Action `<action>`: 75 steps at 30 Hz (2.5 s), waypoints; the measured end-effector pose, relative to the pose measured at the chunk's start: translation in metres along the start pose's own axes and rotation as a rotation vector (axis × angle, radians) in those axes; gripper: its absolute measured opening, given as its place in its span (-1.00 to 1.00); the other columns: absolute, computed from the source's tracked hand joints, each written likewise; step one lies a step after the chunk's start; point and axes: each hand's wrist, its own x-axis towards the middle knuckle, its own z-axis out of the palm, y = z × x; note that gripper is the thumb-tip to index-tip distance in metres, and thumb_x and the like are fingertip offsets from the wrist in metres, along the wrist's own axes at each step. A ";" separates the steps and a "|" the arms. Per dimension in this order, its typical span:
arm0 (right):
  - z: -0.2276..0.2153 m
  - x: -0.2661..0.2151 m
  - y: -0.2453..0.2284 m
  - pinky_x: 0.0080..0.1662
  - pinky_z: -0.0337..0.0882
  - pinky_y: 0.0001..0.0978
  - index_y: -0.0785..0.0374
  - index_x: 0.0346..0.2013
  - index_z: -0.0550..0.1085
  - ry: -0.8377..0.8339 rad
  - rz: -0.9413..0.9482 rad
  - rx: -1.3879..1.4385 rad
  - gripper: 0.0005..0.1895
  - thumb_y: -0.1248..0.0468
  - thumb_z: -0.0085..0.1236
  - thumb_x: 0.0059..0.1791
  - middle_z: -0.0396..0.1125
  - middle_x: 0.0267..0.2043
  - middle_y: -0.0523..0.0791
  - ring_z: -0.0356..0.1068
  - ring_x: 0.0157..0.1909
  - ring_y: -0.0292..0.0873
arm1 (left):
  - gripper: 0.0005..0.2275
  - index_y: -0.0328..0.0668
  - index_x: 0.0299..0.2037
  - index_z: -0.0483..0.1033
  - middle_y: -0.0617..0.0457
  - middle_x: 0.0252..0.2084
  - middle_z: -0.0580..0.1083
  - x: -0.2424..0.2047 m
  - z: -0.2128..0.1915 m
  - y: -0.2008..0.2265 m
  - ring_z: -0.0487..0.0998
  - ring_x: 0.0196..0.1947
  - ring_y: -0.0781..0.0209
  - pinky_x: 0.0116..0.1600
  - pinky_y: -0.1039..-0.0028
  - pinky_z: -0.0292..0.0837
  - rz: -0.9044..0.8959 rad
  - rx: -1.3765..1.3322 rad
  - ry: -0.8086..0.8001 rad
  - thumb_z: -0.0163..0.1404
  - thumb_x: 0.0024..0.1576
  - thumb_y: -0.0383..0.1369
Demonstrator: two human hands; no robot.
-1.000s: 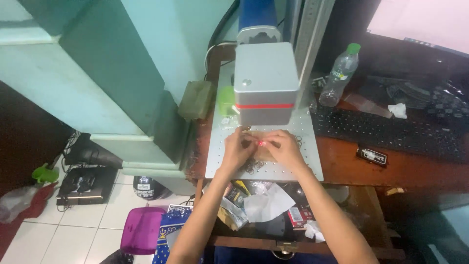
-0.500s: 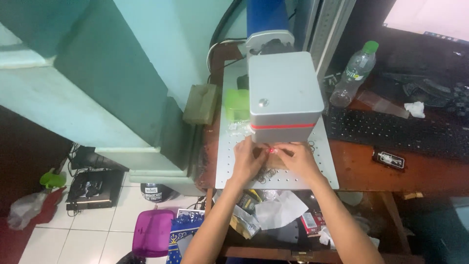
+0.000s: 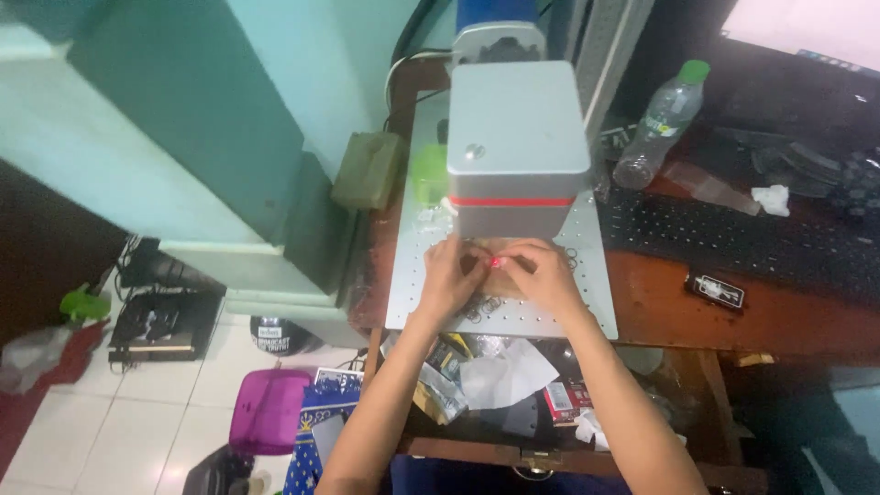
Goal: Placing small metal rings on a laser marking machine platform and inspecting them.
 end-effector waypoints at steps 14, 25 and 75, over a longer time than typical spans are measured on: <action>0.000 -0.007 -0.007 0.18 0.40 -0.28 -0.01 -0.20 0.66 0.067 -0.040 -0.010 -0.90 0.17 0.27 0.01 0.49 -0.10 -0.27 0.44 0.11 -0.18 | -0.61 -0.18 0.07 0.39 -0.08 -0.18 0.61 0.000 0.001 0.002 0.54 0.04 -0.12 0.33 -0.05 0.15 0.010 -0.006 0.075 0.22 0.07 -0.37; -0.003 -0.010 -0.017 0.17 0.42 -0.19 0.10 -0.18 0.65 0.061 -0.025 0.015 -0.87 0.23 0.24 0.01 0.49 -0.09 -0.17 0.44 0.12 -0.07 | -0.57 -0.10 0.16 0.37 -0.02 -0.18 0.62 0.000 0.004 -0.002 0.54 0.05 -0.09 0.35 0.01 0.14 0.002 -0.043 0.073 0.21 0.10 -0.32; -0.008 -0.009 -0.015 0.17 0.42 -0.20 0.05 -0.16 0.64 -0.014 0.022 -0.028 -0.87 0.18 0.23 0.04 0.45 -0.06 -0.21 0.38 0.16 -0.14 | -0.43 -0.07 0.31 0.31 0.09 -0.20 0.65 -0.005 -0.011 0.026 0.47 0.14 -0.05 0.39 -0.18 -0.01 -0.064 -0.050 0.005 0.18 0.04 -0.43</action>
